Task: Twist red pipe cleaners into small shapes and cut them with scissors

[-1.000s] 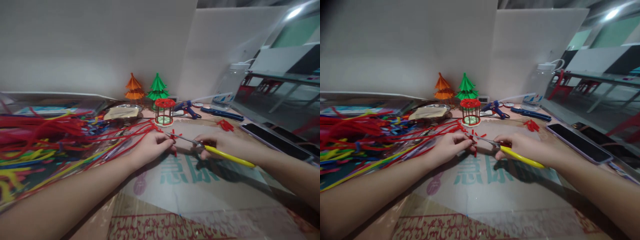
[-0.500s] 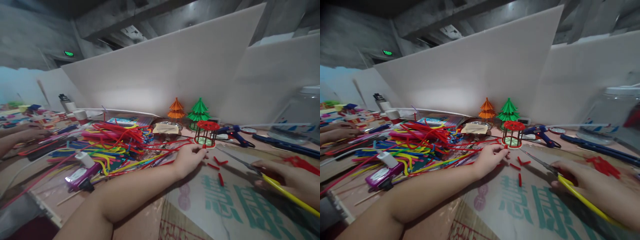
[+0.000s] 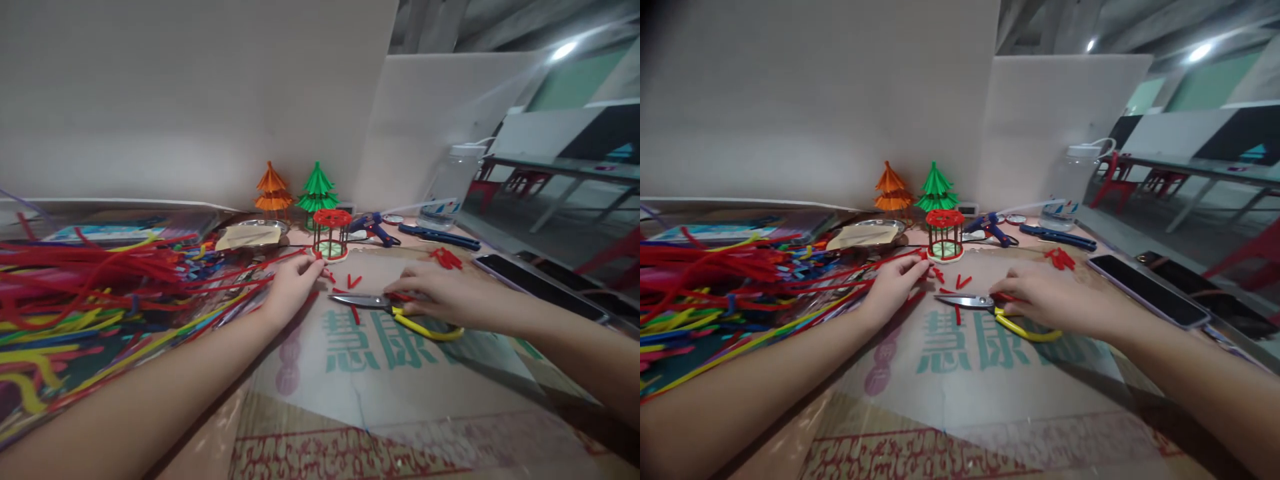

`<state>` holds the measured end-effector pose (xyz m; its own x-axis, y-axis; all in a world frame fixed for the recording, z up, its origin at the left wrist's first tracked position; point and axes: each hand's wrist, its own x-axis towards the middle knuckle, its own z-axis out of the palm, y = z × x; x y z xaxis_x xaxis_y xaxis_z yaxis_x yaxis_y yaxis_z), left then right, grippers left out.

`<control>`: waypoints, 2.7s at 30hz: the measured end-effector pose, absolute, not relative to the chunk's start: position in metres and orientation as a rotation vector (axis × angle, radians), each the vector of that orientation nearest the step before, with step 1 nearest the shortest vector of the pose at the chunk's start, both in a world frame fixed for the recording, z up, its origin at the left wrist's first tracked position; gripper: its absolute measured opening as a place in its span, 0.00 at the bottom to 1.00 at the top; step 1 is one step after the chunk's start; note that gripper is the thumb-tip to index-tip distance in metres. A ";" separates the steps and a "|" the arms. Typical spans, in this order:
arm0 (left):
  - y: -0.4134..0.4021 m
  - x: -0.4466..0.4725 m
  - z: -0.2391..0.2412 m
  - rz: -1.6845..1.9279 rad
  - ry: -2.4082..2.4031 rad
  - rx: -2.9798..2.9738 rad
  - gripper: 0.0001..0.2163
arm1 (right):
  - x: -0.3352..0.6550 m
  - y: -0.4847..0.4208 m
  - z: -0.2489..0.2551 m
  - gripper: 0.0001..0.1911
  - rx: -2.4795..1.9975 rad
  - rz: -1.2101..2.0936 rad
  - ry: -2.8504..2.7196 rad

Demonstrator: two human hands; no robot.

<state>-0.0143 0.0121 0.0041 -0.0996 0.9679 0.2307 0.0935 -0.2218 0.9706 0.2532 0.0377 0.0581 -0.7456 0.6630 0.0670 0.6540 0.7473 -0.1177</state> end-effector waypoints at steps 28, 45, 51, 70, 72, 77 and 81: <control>0.021 -0.029 -0.003 1.575 1.324 1.360 0.16 | 0.172 0.089 0.041 0.12 -1.068 0.366 -2.771; 0.021 -0.023 -0.003 1.480 1.276 1.352 0.15 | 0.150 0.076 0.047 0.08 -1.021 0.356 -2.577; 0.019 -0.022 -0.005 1.390 1.299 1.536 0.15 | 0.239 0.006 0.117 0.20 -0.736 1.946 -2.522; 0.011 -0.013 0.000 1.237 1.350 1.695 0.10 | 0.152 0.067 0.024 0.10 -0.950 0.845 -2.173; 0.011 -0.013 0.000 1.213 1.346 1.734 0.10 | 0.152 0.065 0.021 0.09 -0.933 0.843 -2.148; 0.009 -0.013 0.001 1.209 1.323 1.782 0.12 | 0.155 0.068 0.033 0.09 -0.924 0.769 -2.158; 0.007 -0.014 0.002 1.327 1.375 1.710 0.14 | 0.173 0.085 0.050 0.13 -0.965 0.779 -2.300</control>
<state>-0.0141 0.0074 0.0019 -0.0204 0.9395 0.3420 0.3748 -0.3099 0.8738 0.1728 0.0846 0.0503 -0.6095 0.7561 0.2385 0.4555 0.5801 -0.6753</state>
